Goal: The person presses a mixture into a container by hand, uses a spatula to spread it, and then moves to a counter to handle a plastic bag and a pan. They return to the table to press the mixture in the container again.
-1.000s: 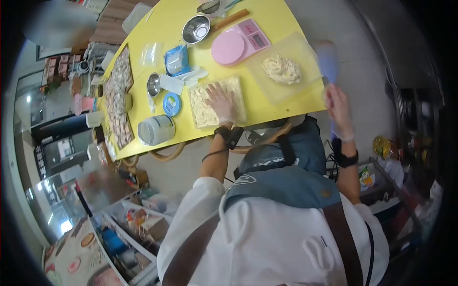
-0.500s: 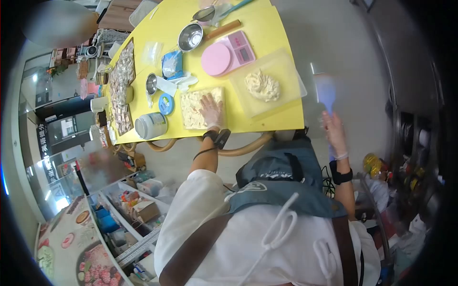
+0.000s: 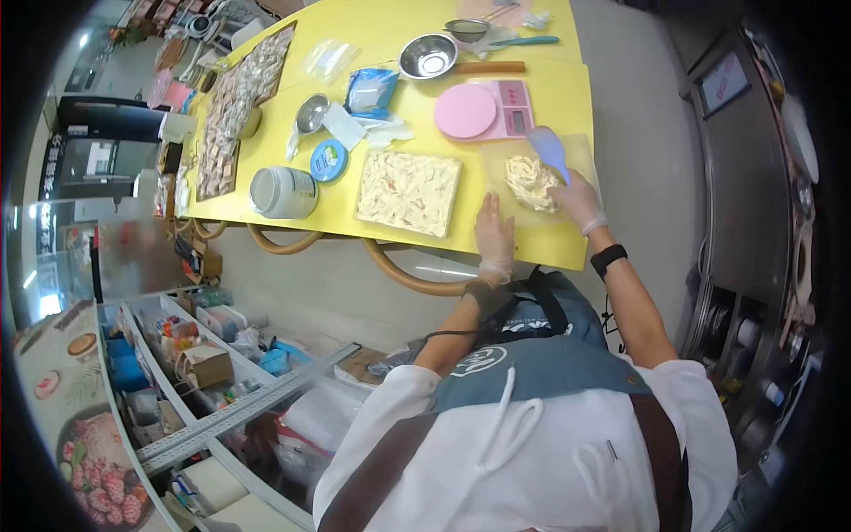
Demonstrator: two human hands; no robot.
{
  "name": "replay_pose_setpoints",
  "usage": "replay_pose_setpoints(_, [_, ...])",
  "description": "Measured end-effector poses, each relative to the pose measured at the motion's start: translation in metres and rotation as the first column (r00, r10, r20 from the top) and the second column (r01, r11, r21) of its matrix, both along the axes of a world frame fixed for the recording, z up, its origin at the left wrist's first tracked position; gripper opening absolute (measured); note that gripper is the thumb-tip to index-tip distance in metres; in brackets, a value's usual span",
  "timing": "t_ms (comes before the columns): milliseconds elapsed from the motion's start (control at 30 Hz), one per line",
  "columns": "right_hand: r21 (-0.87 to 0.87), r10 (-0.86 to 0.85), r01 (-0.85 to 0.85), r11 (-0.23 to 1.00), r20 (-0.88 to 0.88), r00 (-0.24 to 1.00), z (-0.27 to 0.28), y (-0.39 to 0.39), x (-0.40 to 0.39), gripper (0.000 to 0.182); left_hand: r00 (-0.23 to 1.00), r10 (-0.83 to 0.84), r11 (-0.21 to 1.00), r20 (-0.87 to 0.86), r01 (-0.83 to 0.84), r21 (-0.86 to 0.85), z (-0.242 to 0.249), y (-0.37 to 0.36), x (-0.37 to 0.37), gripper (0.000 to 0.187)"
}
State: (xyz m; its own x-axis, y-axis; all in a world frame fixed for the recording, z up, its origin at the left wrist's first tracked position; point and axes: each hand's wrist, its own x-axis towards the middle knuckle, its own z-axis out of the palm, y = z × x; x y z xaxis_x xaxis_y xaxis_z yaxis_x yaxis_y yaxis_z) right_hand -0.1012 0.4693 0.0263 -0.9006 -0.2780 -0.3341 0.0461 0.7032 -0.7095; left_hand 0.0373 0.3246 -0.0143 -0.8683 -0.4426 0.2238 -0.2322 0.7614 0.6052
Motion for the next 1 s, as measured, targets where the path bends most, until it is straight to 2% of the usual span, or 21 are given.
replay_pose_setpoints(33, [0.051, 0.012, -0.012, 0.999, -0.005, 1.000, -0.001, -0.003, -0.005, 0.052, 0.999, 0.035, 0.998, -0.012, -0.036, -0.056, -0.001, -0.002, -0.008, 0.058])
replay_pose_setpoints(133, [0.048, 0.025, -0.023, 0.999, -0.036, 0.999, -0.004, -0.005, -0.003, 0.054, 0.983, 0.110, 0.994, 0.150, -0.105, -0.036, 0.006, -0.013, -0.019, 0.060])
replay_pose_setpoints(233, [0.123, 0.127, -0.130, 0.984, 0.027, 0.992, -0.011, -0.004, -0.019, 0.054, 0.965, 0.158, 0.978, 0.211, -0.183, 0.103, -0.018, -0.016, -0.022, 0.056])
replay_pose_setpoints(333, [0.098, 0.309, -0.314, 0.944, 0.061, 0.949, -0.033, -0.006, -0.044, 0.058, 0.957, 0.260, 0.945, 0.130, -0.280, 0.168, -0.024, -0.008, -0.021, 0.047])
replay_pose_setpoints(433, [-0.049, 0.487, -0.485, 0.873, 0.034, 0.873, -0.038, -0.008, -0.058, 0.056, 0.918, 0.373, 0.915, 0.135, -0.388, 0.108, -0.021, 0.001, -0.024, 0.041])
replay_pose_setpoints(500, [-0.099, 0.499, -0.491, 0.865, 0.088, 0.862, -0.023, -0.009, -0.060, 0.055, 0.893, 0.436, 0.894, 0.115, -0.445, 0.063, -0.023, 0.005, -0.028, 0.034])
replay_pose_setpoints(533, [-0.122, 0.501, -0.488, 0.864, 0.118, 0.857, -0.017, -0.009, -0.057, 0.054, 0.872, 0.465, 0.868, 0.154, -0.483, 0.112, -0.018, 0.008, -0.030, 0.033])
replay_pose_setpoints(600, [-0.086, 0.476, -0.473, 0.877, 0.022, 0.879, -0.015, -0.011, -0.048, 0.051, 0.829, 0.510, 0.806, 0.228, -0.554, 0.209, -0.009, 0.012, -0.034, 0.032])
replay_pose_setpoints(633, [-0.067, 0.464, -0.466, 0.882, -0.034, 0.885, -0.015, -0.011, -0.048, 0.049, 0.827, 0.500, 0.841, 0.257, -0.535, 0.085, -0.018, 0.007, -0.032, 0.030])
replay_pose_setpoints(733, [-0.255, 0.523, -0.466, 0.847, 0.240, 0.818, -0.018, -0.014, -0.056, 0.042, 0.781, 0.544, 0.795, 0.308, -0.597, 0.107, -0.012, 0.011, -0.036, 0.028])
replay_pose_setpoints(833, [-0.672, 0.504, -0.047, 0.739, 0.506, 0.700, -0.022, -0.014, -0.057, 0.033, 0.739, 0.574, 0.745, 0.353, -0.650, 0.149, -0.017, 0.009, -0.035, 0.027])
replay_pose_setpoints(933, [-0.795, 0.654, 0.188, 0.577, 0.588, 0.476, -0.015, -0.010, -0.065, 0.027, 0.728, 0.587, 0.717, 0.355, -0.671, 0.190, -0.021, 0.007, -0.035, 0.026])
replay_pose_setpoints(1000, [-0.789, 0.640, 0.257, 0.558, 0.607, 0.472, 0.003, -0.021, -0.060, 0.028, 0.750, 0.582, 0.760, 0.315, -0.640, 0.118, -0.018, 0.008, -0.035, 0.028])
